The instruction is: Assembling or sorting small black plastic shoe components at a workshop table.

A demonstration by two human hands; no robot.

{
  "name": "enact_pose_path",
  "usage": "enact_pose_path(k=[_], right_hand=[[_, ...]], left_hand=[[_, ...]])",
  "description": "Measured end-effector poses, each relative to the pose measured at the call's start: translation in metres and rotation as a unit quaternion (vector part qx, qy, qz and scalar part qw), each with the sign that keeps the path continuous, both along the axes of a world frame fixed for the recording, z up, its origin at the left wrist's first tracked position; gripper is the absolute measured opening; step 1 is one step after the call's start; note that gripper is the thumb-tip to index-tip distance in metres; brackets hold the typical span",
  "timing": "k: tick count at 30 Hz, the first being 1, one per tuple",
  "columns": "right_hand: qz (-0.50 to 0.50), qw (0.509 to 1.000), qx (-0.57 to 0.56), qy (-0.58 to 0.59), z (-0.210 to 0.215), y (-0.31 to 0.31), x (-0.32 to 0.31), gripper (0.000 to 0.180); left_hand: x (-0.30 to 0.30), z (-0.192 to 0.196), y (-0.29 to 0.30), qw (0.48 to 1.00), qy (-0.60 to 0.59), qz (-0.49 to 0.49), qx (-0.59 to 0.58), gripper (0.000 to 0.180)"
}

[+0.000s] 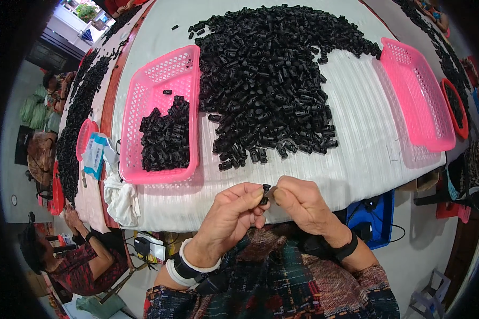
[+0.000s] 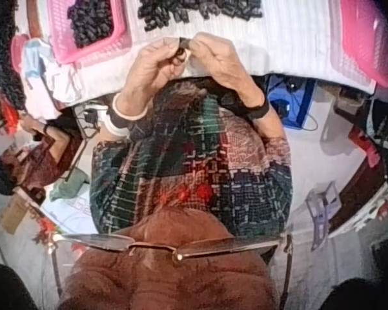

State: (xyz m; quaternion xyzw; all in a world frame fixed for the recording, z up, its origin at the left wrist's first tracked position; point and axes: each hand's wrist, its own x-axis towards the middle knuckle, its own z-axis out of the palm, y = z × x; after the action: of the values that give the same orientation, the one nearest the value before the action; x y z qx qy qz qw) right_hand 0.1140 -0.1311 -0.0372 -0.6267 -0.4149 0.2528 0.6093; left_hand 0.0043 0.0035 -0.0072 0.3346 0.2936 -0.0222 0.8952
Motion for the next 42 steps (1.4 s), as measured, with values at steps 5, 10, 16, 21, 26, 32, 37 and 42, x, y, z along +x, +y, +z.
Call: enact_pose_path(k=[5, 10, 16, 21, 26, 32, 37, 42], right_hand=[[-0.032, 0.998, 0.006, -0.058, 0.006, 0.005, 0.004, 0.018], [-0.022, 0.998, -0.005, -0.062, 0.006, 0.005, 0.002, 0.018], [-0.024, 0.995, -0.018, -0.096, 0.008, 0.004, 0.002, 0.021], [-0.028, 0.992, -0.038, -0.121, 0.006, 0.004, 0.002, 0.021], [-0.025, 0.992, -0.049, -0.117, 0.000, 0.003, 0.001, 0.023], [-0.006, 0.995, -0.053, -0.082, -0.005, 0.003, 0.001, 0.025], [0.025, 0.998, -0.045, -0.028, -0.002, -0.002, 0.003, 0.024], [-0.030, 0.999, -0.005, 0.045, 0.013, -0.009, 0.006, 0.016]], left_hand=[[-0.002, 0.002, 0.002, 0.999, -0.013, -0.012, -0.026, 0.016], [-0.003, 0.005, 0.001, 1.000, -0.013, -0.014, -0.023, 0.016], [-0.004, 0.002, 0.000, 1.000, -0.010, -0.021, -0.009, 0.017], [-0.004, -0.002, 0.000, 1.000, -0.010, -0.020, -0.018, 0.016], [-0.003, -0.005, -0.001, 0.999, 0.011, -0.013, -0.033, 0.015], [0.002, -0.015, -0.001, 0.999, 0.005, -0.027, -0.022, 0.015], [0.002, -0.008, -0.001, 1.000, -0.006, -0.027, -0.014, 0.015], [-0.001, -0.001, 0.000, 0.999, -0.015, -0.027, -0.016, 0.016]])
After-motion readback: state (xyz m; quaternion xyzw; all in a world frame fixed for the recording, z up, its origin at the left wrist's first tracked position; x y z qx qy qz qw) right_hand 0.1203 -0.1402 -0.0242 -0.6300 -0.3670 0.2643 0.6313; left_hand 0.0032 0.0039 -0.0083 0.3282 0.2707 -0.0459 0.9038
